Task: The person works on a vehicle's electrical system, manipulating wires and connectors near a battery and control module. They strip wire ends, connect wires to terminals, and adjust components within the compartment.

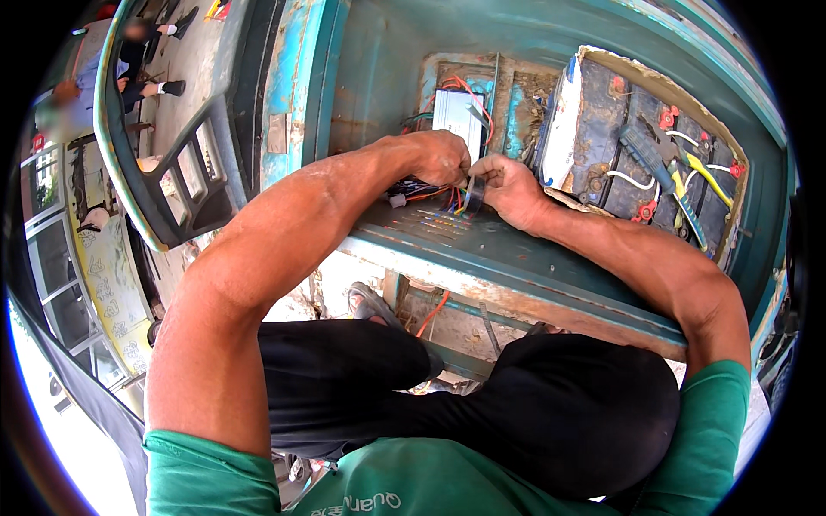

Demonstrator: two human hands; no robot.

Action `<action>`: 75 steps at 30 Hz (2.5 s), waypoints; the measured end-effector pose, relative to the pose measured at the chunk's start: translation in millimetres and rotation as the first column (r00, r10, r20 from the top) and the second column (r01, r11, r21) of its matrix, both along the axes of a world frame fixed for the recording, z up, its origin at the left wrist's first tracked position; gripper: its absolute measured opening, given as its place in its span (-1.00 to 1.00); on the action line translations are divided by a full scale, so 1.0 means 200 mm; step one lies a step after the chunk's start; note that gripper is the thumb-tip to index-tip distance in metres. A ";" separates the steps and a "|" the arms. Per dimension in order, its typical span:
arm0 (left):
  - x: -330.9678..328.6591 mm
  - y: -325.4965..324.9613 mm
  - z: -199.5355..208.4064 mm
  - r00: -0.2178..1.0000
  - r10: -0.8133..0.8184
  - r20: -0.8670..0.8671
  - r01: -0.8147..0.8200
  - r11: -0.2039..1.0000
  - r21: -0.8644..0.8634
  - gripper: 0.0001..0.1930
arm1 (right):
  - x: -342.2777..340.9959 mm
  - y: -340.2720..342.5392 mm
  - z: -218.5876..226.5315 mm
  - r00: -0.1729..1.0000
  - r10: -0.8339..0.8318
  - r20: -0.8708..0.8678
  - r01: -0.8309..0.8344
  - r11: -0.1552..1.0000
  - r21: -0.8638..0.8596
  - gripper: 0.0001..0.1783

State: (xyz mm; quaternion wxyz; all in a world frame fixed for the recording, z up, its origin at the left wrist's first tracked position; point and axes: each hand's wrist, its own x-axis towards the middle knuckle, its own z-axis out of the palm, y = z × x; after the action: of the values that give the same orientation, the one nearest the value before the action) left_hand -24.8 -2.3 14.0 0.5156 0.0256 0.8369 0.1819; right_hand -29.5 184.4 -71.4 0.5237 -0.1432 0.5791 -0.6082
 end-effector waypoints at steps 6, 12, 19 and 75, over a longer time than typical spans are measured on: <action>0.02 -0.02 -0.03 0.999 0.031 -0.023 -0.030 0.998 0.047 -0.69 | 0.00 0.00 0.04 0.855 0.104 -0.509 -0.082 0.995 0.064 -0.63; -0.05 0.04 0.04 0.928 0.254 0.274 -0.230 0.966 -0.117 -0.60 | 0.03 0.02 0.04 0.752 0.149 -0.642 -0.048 0.984 0.172 -0.68; -0.02 0.07 0.06 0.979 0.075 0.192 -0.066 0.996 -0.051 -0.38 | -0.01 0.02 0.10 0.817 0.239 -0.524 -0.112 0.959 0.262 -0.70; 0.01 0.00 -0.03 0.997 0.038 0.060 -0.043 0.995 0.088 -0.70 | 0.00 0.05 -0.03 0.998 -0.059 0.001 0.057 0.964 0.258 -0.49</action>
State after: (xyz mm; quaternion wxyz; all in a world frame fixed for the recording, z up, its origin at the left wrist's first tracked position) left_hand -22.4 -3.1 8.2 0.5343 0.0262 0.8128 0.2304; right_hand -29.4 194.3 -77.9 0.5223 -0.0541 0.6550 -0.5433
